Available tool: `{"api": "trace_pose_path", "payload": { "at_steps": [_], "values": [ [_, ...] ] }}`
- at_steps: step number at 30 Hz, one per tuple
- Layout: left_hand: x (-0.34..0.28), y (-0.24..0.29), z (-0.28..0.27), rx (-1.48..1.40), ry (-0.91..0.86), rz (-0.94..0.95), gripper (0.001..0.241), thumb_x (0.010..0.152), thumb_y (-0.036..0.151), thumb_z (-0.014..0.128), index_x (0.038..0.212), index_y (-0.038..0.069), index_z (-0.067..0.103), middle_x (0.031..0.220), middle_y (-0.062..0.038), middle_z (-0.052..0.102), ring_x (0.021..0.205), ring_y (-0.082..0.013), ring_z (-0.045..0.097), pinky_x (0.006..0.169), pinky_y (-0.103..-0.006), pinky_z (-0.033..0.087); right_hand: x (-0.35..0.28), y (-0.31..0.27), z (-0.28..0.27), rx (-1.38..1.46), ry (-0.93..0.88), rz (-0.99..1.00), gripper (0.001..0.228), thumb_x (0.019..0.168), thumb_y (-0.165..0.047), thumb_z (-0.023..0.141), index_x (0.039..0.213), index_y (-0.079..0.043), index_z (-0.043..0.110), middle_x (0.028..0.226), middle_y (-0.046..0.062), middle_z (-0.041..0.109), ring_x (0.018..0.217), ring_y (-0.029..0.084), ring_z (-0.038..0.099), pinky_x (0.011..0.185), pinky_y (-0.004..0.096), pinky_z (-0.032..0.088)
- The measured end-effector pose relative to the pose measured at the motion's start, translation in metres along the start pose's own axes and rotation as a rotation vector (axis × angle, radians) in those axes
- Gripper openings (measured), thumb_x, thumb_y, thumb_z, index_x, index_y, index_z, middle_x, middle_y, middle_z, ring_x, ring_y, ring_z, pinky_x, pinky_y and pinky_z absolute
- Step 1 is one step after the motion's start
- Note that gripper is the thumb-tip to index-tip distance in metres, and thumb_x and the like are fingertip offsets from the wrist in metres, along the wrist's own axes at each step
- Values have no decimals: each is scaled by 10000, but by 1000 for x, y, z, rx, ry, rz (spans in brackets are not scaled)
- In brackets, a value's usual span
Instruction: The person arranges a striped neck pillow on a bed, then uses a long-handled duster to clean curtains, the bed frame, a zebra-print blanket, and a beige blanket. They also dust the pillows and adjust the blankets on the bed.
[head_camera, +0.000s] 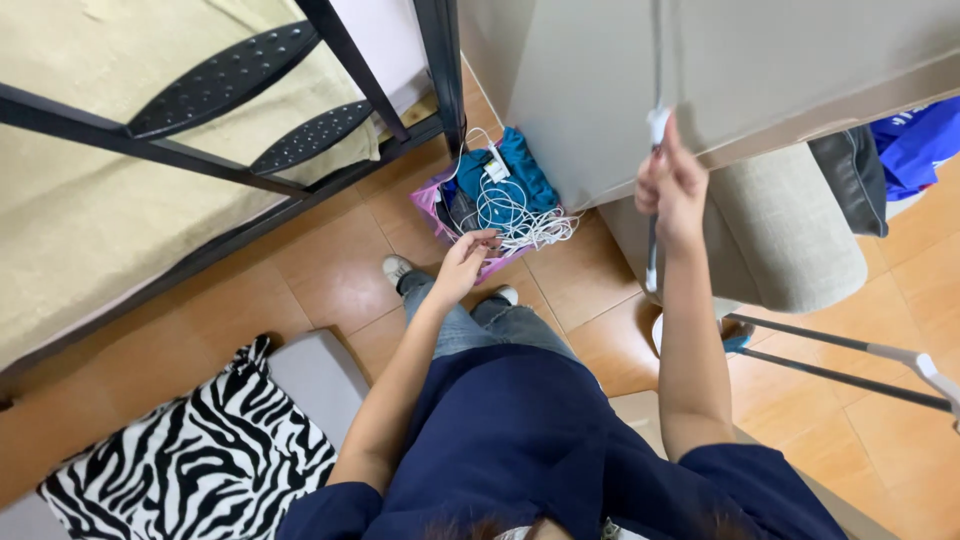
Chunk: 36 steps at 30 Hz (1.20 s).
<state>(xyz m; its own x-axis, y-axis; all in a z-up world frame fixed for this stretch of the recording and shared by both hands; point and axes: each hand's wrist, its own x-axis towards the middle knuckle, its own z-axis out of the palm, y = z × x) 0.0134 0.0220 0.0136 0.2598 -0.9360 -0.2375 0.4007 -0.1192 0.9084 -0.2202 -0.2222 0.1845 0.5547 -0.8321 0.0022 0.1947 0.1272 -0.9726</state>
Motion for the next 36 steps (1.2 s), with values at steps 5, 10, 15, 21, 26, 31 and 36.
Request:
{"api": "trace_pose_path", "payload": {
  "at_steps": [5, 10, 15, 21, 26, 31, 36],
  "values": [
    [4, 0, -1, -27, -66, 89, 310, 1083, 70, 471, 1362, -35, 555, 1264, -130, 658, 1144, -178, 638, 1025, -316, 523, -67, 92, -45, -71, 202, 523, 473, 1041, -93, 538, 1472, -275, 607, 695, -65, 477, 501, 20, 350, 421, 194, 256],
    [-3, 10, -2, 37, -46, -101, 319, 1073, 97, 472, 1360, -10, 565, 1258, -109, 670, 1077, -163, 642, 912, -308, 507, -104, 119, -75, -476, 215, 604, 341, 1065, -138, 580, 1386, -214, 668, 698, -48, 512, 533, 46, 423, 438, 225, 342],
    [14, -16, -4, 25, -122, -2, 321, 1069, 85, 474, 1366, 2, 563, 1258, -101, 679, 1085, -165, 667, 956, -296, 528, -104, -58, -36, -286, 185, 276, 355, 1086, -106, 577, 1420, -201, 648, 771, -56, 516, 580, 20, 396, 479, 195, 303],
    [22, 3, 24, 41, -182, 55, 315, 1084, 80, 477, 1377, -1, 559, 1238, -104, 682, 1071, -169, 671, 933, -286, 531, -108, -60, -70, -162, 219, 68, 370, 1123, -94, 516, 1454, -235, 602, 741, -39, 499, 560, 32, 401, 474, 191, 293],
    [20, -10, 23, -28, -245, 68, 319, 1091, 80, 460, 1389, 9, 551, 1258, -95, 669, 1067, -161, 663, 939, -284, 533, -123, 81, -97, -508, 256, 280, 421, 1084, -73, 572, 1482, -198, 631, 825, -78, 537, 652, 42, 440, 537, 210, 373],
    [12, -29, 6, -23, -260, 77, 309, 1088, 56, 476, 1382, 7, 559, 1263, -92, 685, 1087, -159, 671, 964, -278, 546, -131, 108, -84, -1066, 96, -24, 400, 1039, -27, 667, 1425, -132, 679, 963, -24, 736, 863, 30, 568, 794, 243, 494],
    [-1, -27, 7, -33, -211, -67, 332, 1051, 43, 463, 1368, 29, 563, 1247, -60, 680, 1056, -138, 662, 853, -250, 512, -127, -60, -25, -509, 274, -12, 403, 1140, -41, 550, 1513, -181, 610, 819, -31, 555, 641, 47, 445, 550, 219, 362]
  ]
}}
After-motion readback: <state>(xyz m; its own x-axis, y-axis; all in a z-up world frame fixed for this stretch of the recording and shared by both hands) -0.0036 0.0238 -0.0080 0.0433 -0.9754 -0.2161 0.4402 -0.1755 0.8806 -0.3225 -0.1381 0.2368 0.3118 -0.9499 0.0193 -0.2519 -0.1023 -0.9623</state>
